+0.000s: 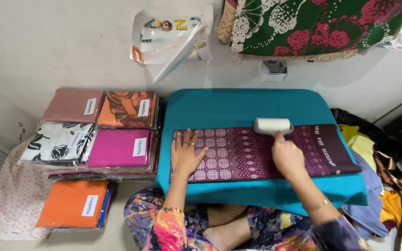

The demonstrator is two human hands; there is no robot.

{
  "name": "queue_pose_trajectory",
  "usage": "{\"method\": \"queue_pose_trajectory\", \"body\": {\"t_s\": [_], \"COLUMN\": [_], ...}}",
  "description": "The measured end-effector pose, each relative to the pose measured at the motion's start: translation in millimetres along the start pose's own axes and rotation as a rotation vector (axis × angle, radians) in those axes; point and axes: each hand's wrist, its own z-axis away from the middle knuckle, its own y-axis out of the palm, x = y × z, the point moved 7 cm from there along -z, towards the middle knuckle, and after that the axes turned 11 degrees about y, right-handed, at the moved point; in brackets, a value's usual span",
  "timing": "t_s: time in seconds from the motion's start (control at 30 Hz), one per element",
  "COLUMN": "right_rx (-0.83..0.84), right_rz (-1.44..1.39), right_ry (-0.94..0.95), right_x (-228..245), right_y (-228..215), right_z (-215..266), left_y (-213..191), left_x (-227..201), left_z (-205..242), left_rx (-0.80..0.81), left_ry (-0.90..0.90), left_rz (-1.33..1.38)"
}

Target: The person removes a scarf from a plastic bag, unfolds it on a work surface, cleans it thoroughly with a lint roller, and then folds it back up.

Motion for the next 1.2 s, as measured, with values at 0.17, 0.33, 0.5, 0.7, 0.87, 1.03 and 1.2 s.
{"method": "queue_pose_trajectory", "body": {"t_s": [0.17,0.33,0.5,0.7,0.87,1.03,1.2], "right_rx": [0.387,0.395,0.015,0.333,0.528,0.552,0.605], "right_rz": [0.023,0.188,0.174,-0.039,0.061,0.097,0.052], "right_ry": [0.05,0.089,0.147,0.251,0.364,0.352,0.342], "right_x": [-31.7,-80.6,-135.1,-148.1,-167.6,-186.6,-162.4], "right_y": [-49.2,-43.5,6.8,-18.1,-65.3,-58.6,-47.5], "right_z": [100.1,108.3,5.8,18.9,136.6,141.0,48.1], "left_y": [-6.6,-7.4,-7.1,-6.2,-9.7,-6.9,-7.4], "left_x": [-4.6,-6.3,-5.6,-3.8,-5.8,-6.5,-5.5], "left_z": [-2.2,-2.5,-2.7,-3.0,-1.9,-1.4,-2.2], "left_rx": [0.101,0.111,0.111,0.126,0.088,0.078,0.086], "left_ry": [-0.001,-0.001,-0.002,-0.005,0.008,0.01,-0.004], "left_rz": [0.028,0.015,0.018,0.018,-0.001,-0.013,-0.008]}}
